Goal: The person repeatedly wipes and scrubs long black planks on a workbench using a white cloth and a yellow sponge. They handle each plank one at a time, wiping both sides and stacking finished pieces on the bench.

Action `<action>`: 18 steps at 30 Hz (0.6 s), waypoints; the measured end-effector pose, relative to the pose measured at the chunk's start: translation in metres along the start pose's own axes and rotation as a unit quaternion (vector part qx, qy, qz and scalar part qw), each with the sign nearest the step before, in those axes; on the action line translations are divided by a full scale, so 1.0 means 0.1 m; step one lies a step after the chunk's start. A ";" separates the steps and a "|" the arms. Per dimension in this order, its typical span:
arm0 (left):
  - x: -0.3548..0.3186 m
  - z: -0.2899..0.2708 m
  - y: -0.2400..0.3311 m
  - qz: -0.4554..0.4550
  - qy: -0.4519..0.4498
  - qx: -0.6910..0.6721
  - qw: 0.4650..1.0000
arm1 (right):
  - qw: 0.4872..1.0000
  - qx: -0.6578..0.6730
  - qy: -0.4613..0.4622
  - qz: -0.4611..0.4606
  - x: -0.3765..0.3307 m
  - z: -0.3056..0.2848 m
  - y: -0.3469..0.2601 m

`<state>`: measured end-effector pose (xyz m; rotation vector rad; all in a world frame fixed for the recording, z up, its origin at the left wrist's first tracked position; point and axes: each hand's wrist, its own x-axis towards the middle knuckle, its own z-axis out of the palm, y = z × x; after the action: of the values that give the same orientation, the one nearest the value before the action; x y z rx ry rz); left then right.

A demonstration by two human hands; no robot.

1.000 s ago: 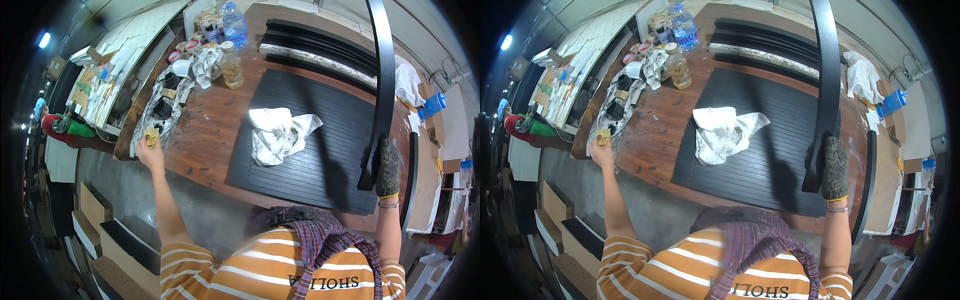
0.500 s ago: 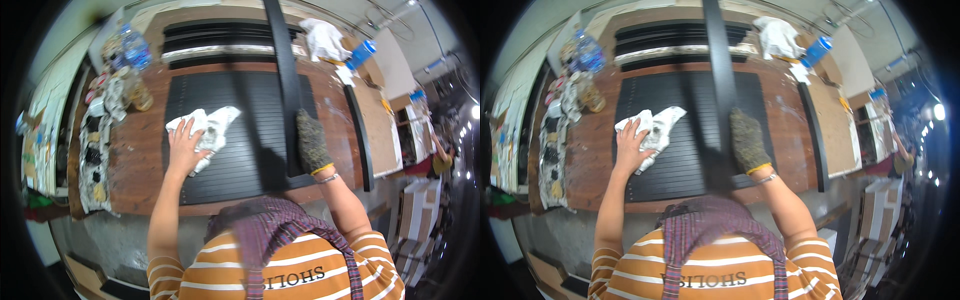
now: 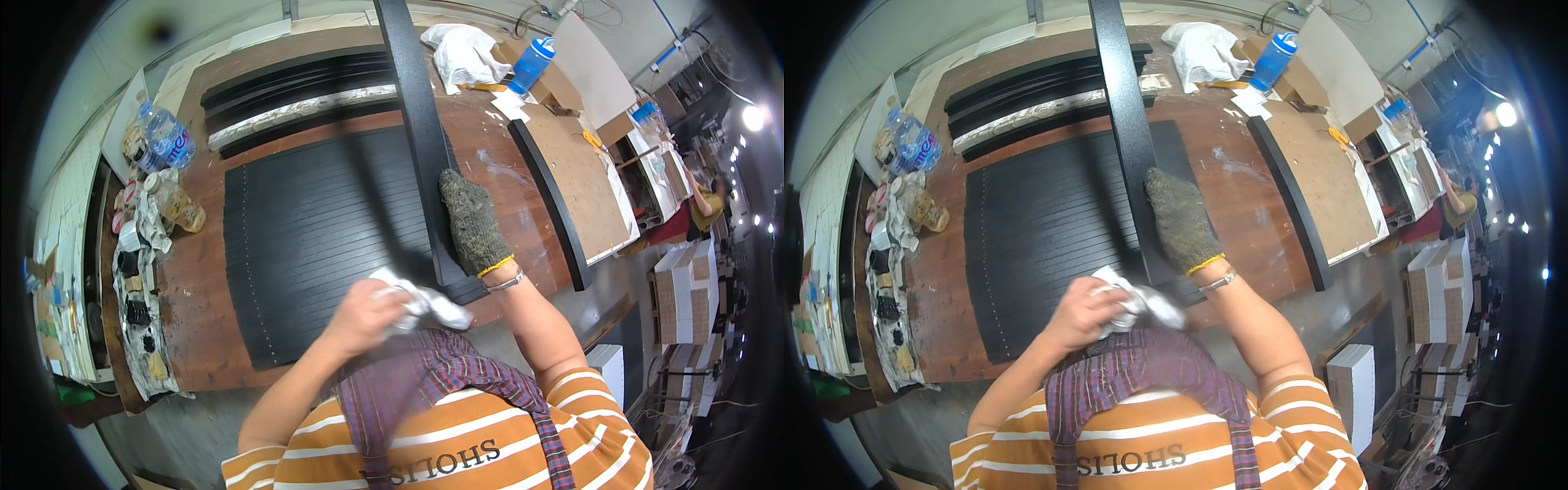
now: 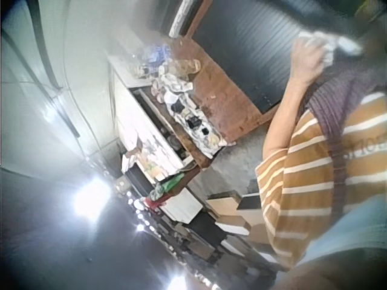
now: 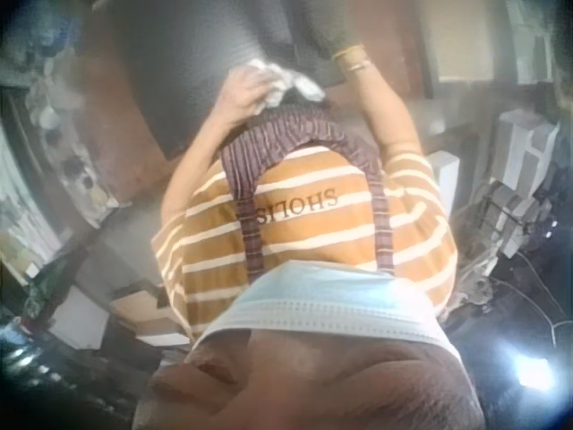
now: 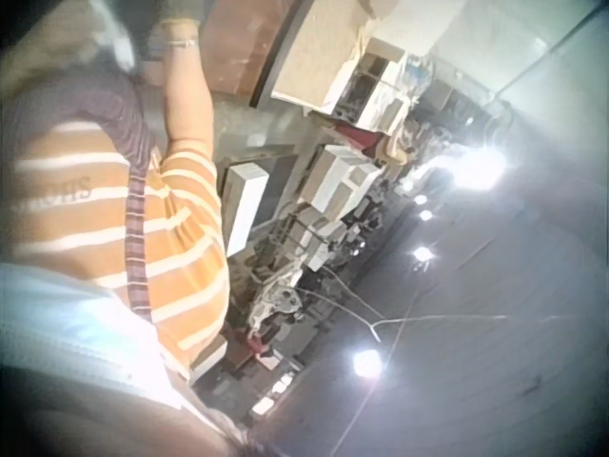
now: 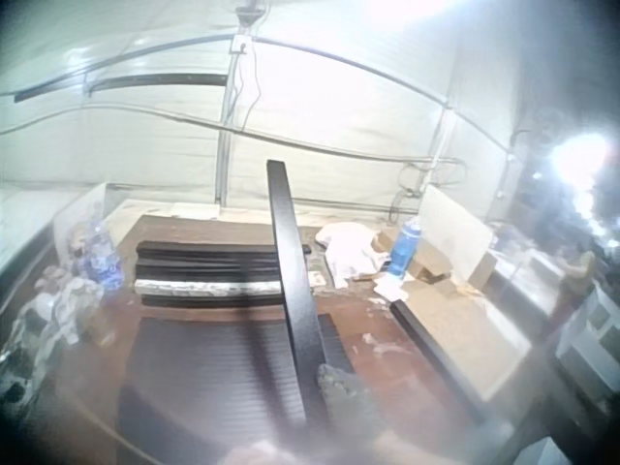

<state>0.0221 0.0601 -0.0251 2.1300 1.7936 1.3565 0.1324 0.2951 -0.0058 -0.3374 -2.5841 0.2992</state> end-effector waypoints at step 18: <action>0.11 -2.05 -1.14 -0.308 0.408 0.314 0.800 | 0.942 0.130 -0.165 -0.264 -0.91 -0.65 -0.01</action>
<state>-0.1956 0.0088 0.0465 0.7865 3.2286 1.7369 0.2424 0.2774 0.0075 0.5388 -2.7811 0.5248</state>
